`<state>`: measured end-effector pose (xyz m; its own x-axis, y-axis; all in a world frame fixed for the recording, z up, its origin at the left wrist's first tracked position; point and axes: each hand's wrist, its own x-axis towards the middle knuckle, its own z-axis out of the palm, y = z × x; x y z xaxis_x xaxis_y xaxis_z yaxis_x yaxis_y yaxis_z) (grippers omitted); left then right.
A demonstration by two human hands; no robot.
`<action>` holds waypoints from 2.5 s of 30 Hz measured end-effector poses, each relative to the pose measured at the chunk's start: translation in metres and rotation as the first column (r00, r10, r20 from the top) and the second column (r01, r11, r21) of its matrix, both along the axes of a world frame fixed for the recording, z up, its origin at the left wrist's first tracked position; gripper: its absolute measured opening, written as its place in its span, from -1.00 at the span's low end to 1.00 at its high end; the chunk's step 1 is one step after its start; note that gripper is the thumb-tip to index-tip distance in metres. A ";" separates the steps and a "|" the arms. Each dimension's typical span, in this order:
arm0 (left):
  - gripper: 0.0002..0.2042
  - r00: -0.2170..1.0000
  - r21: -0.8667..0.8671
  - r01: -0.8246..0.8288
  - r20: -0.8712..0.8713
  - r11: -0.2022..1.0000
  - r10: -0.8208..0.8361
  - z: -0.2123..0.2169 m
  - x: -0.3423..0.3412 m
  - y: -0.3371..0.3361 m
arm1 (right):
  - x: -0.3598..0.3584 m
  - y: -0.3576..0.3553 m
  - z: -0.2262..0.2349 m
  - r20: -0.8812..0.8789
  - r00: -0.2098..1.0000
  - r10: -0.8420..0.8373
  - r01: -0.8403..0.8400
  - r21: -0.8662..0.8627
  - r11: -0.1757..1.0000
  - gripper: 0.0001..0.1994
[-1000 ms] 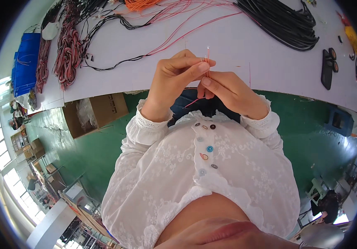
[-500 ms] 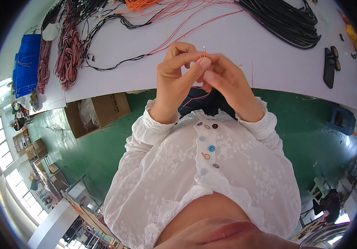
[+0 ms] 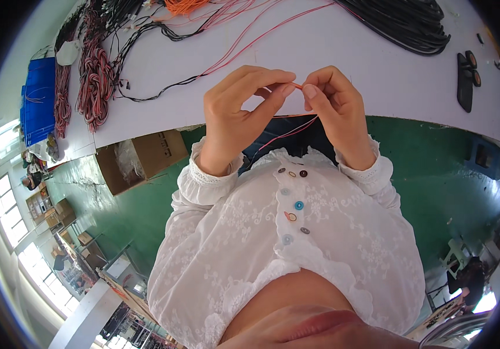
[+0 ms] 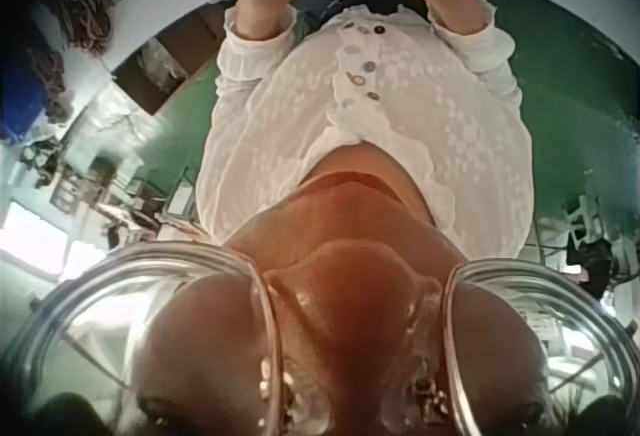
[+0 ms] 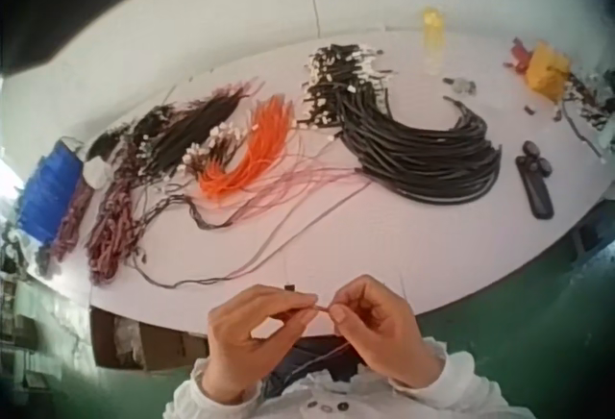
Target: Manually assemble electronic cable harnesses by inserting wires into connectors and sliding protective sleeves over them.
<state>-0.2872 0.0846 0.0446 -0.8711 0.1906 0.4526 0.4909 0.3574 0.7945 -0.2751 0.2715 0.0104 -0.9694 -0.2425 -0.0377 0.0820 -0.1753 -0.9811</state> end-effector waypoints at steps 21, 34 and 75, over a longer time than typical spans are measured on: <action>-0.81 0.999 -0.071 -0.051 0.016 0.996 0.052 -0.011 -0.003 0.037 | -0.001 0.021 -0.010 -0.036 0.987 -0.156 0.153 -0.071 0.986 -0.87; -0.83 0.943 0.129 0.016 0.328 0.991 -0.058 -0.011 -0.012 0.052 | 0.000 0.033 -0.023 -0.029 0.985 -0.170 0.165 -0.116 0.979 -0.87; -0.88 0.817 0.312 0.118 0.509 0.943 -0.271 -0.020 -0.017 0.115 | 0.019 0.092 -0.027 -0.067 0.963 -0.261 0.264 0.046 0.963 -0.82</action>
